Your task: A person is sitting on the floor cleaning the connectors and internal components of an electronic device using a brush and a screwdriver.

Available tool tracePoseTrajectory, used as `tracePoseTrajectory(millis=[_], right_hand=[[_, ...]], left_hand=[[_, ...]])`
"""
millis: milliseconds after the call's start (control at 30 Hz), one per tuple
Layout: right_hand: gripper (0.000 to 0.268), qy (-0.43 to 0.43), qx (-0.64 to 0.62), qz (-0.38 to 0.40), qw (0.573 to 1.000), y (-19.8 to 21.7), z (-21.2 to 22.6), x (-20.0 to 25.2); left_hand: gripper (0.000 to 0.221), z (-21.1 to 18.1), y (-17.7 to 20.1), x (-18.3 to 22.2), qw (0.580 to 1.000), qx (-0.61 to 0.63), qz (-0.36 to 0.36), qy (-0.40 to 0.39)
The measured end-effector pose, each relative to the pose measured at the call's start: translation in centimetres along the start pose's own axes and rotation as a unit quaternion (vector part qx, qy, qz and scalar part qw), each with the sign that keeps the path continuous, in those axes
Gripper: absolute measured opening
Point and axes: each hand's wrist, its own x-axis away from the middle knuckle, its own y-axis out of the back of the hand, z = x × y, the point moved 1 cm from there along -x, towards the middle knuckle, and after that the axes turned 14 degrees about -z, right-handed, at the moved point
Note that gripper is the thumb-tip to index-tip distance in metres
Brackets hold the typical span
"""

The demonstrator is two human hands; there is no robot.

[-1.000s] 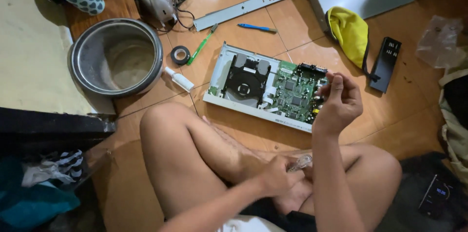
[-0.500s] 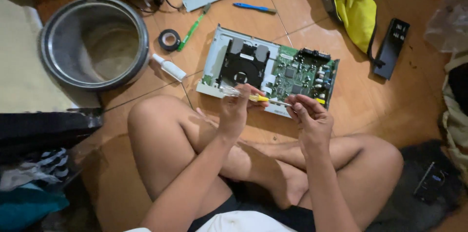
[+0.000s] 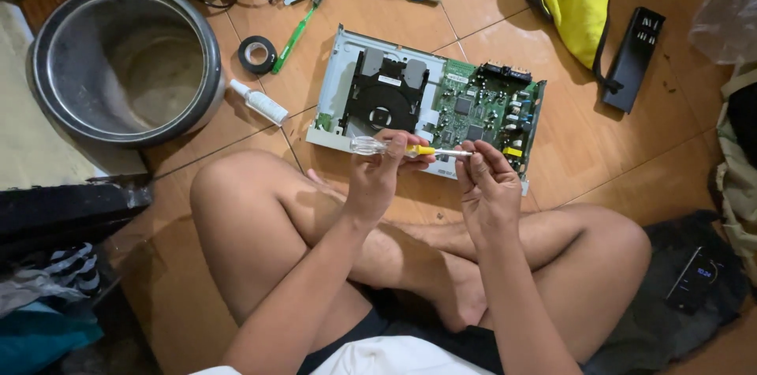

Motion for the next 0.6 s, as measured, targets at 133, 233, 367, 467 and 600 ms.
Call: tracePoseTrajectory(millis=[133,233,367,467,600], right_hand=[[0.024,-0.003,-0.008,-0.002,1.000,-0.1,0.0,-0.4],[0.024,0.006,0.008,-0.004,1.000,-0.1,0.0,-0.7],[0.020,0.007,0.045,-0.013,0.999,1.0,0.2,-1.5],[0.017,0.034,0.113,0.005,0.993,1.6,0.2,-1.6],[0.019,0.026,0.158,0.006,0.987,0.8,2.0,-0.2]], left_hand=[[0.023,-0.6,-0.1,0.3,1.000,-0.012,0.014,0.007],[0.020,-1.3,-0.4,0.4,0.999,-0.019,0.028,0.009],[0.023,-1.6,-0.6,0.6,0.997,-0.039,0.062,0.001],[0.037,-1.2,0.7,-0.7,0.991,-0.067,0.116,0.012],[0.029,-2.8,0.0,-0.5,0.981,-0.105,0.163,0.010]])
